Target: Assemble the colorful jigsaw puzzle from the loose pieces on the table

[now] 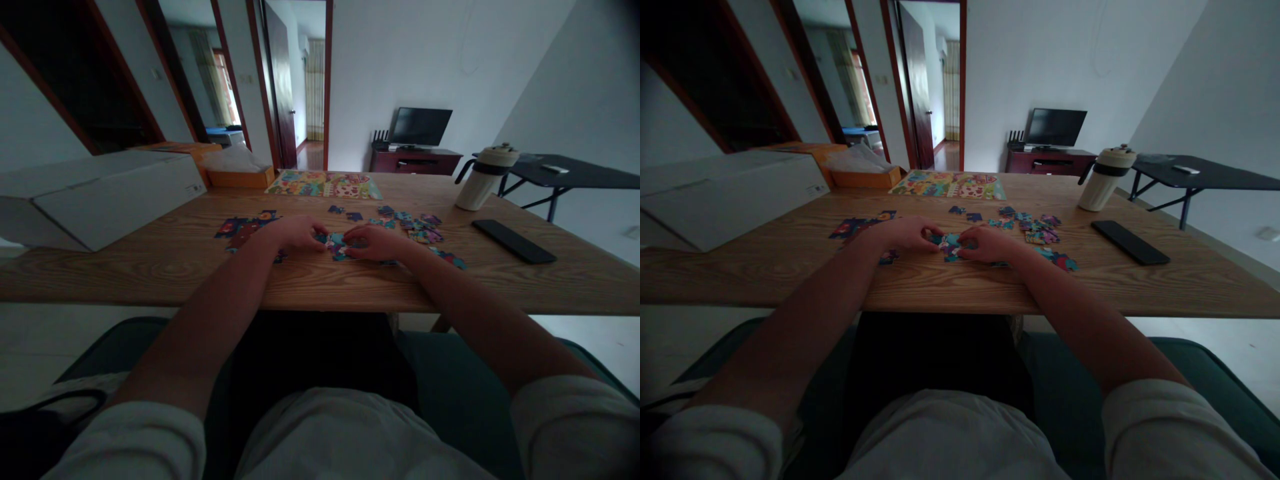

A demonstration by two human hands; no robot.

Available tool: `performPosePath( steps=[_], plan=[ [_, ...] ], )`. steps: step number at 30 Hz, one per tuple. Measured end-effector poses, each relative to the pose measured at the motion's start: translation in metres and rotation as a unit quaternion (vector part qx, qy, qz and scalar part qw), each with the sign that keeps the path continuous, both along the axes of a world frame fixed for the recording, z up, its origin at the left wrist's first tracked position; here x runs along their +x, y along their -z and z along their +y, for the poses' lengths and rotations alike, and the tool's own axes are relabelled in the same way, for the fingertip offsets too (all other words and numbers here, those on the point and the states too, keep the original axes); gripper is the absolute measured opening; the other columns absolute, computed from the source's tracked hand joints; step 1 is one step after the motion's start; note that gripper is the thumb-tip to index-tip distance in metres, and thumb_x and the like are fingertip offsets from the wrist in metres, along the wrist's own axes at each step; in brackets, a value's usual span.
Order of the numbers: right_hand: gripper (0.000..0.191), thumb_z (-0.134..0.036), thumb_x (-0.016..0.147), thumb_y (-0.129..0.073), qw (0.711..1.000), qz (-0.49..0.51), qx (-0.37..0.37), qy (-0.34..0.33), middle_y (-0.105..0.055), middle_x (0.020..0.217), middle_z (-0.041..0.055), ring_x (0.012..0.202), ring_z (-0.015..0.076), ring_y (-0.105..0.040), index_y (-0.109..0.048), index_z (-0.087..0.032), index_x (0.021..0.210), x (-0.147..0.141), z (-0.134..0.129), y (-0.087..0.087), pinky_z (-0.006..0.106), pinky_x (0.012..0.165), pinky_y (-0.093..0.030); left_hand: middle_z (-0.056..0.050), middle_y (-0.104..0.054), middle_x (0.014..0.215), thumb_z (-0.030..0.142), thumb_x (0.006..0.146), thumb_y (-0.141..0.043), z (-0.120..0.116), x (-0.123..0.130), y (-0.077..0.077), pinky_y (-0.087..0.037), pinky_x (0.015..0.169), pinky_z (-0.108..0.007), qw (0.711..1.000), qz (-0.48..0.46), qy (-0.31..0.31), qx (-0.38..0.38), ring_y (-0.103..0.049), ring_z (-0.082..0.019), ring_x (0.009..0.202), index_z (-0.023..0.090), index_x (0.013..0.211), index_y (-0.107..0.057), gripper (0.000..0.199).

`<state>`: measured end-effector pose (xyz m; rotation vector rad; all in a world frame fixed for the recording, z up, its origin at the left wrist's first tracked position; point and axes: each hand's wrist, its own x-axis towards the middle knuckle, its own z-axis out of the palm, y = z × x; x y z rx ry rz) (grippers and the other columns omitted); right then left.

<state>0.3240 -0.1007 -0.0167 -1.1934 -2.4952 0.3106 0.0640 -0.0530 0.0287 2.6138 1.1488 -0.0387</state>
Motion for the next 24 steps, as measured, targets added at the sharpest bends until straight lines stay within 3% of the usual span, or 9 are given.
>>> performPosePath(
  steps=[9,14,24],
  plan=[
    [0.034,-0.053,0.089,-0.074,1.000,0.003,-0.003,0.019,-0.079,0.108,0.0093,0.101,0.0297,-0.072,-0.081,-0.026,0.108,-0.004,-0.007,-0.005,0.041,0.094,-0.054,-0.006,-0.078,0.116,0.060,0.080,-0.074,0.007,0.000,0.007,-0.050,0.088,-0.033,0.999,0.004,-0.020,0.031,-0.070,-0.027,0.099,0.030,0.117,-0.080,0.048],
    [0.030,-0.044,0.097,-0.063,0.998,-0.049,0.028,-0.008,-0.078,0.113,0.0115,0.103,0.0302,-0.072,-0.081,-0.023,0.109,-0.006,-0.011,-0.008,0.041,0.093,-0.053,-0.006,-0.078,0.117,0.062,0.082,-0.071,0.003,0.006,0.007,-0.050,0.089,-0.034,1.000,-0.008,-0.006,0.025,-0.070,-0.027,0.100,0.029,0.118,-0.080,0.049],
    [0.027,-0.041,0.096,-0.066,0.999,-0.040,0.023,0.005,-0.077,0.115,0.0113,0.103,0.0295,-0.071,-0.080,-0.024,0.111,-0.006,-0.013,-0.008,0.040,0.094,-0.053,-0.006,-0.077,0.117,0.063,0.081,-0.070,0.002,0.003,0.004,-0.050,0.089,-0.034,0.999,0.023,-0.029,0.028,-0.069,-0.028,0.101,0.029,0.117,-0.079,0.050]
  ],
)
